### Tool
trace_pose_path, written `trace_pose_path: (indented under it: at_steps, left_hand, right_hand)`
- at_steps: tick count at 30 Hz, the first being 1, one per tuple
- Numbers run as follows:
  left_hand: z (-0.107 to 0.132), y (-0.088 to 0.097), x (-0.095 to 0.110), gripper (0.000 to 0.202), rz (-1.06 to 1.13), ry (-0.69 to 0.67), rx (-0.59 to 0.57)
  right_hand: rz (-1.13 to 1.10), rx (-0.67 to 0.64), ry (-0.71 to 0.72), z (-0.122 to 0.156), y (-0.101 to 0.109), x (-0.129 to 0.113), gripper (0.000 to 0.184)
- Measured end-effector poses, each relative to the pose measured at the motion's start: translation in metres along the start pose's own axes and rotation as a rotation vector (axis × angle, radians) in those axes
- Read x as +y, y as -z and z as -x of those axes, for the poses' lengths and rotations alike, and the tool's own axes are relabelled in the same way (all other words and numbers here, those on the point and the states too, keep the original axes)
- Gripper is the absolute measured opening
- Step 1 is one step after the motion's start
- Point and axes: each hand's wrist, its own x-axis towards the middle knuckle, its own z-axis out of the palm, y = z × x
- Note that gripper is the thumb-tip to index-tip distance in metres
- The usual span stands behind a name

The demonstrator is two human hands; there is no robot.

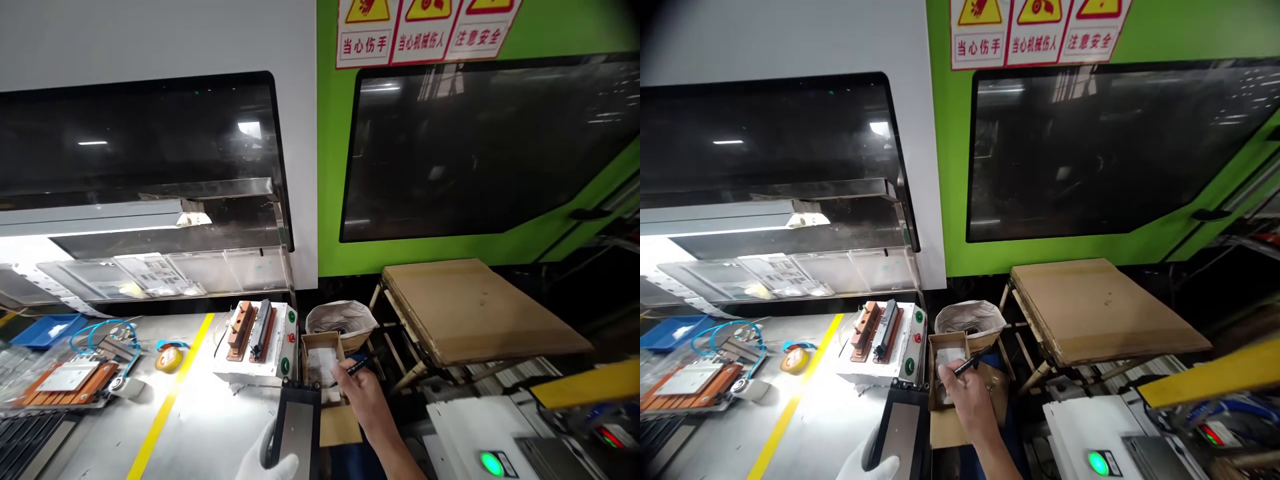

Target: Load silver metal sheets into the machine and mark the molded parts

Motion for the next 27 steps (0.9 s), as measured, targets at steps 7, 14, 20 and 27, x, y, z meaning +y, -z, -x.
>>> trace_pose_path:
  at_steps: [7,14,20,27]
  left_hand:
    - [0.014,-0.016,0.013,0.094,0.008,-0.044,-0.112]
    - [0.016,-0.023,0.011,0.097,0.032,-0.049,-0.238]
    - [0.012,-0.028,0.010,0.093,-0.102,-0.067,-0.278]
    - [0.013,-0.035,0.015,0.090,0.019,-0.055,-0.186]
  right_hand:
    - [0.061,0.006,0.061,0.014,0.007,0.002,0.047]
    - [0.027,0.129,0.151,0.023,0.005,-0.010,0.045]
    - [0.035,-0.020,0.197,0.015,-0.013,-0.027,0.045]
    - [0.069,0.199,0.176,0.018,-0.003,-0.018,0.042]
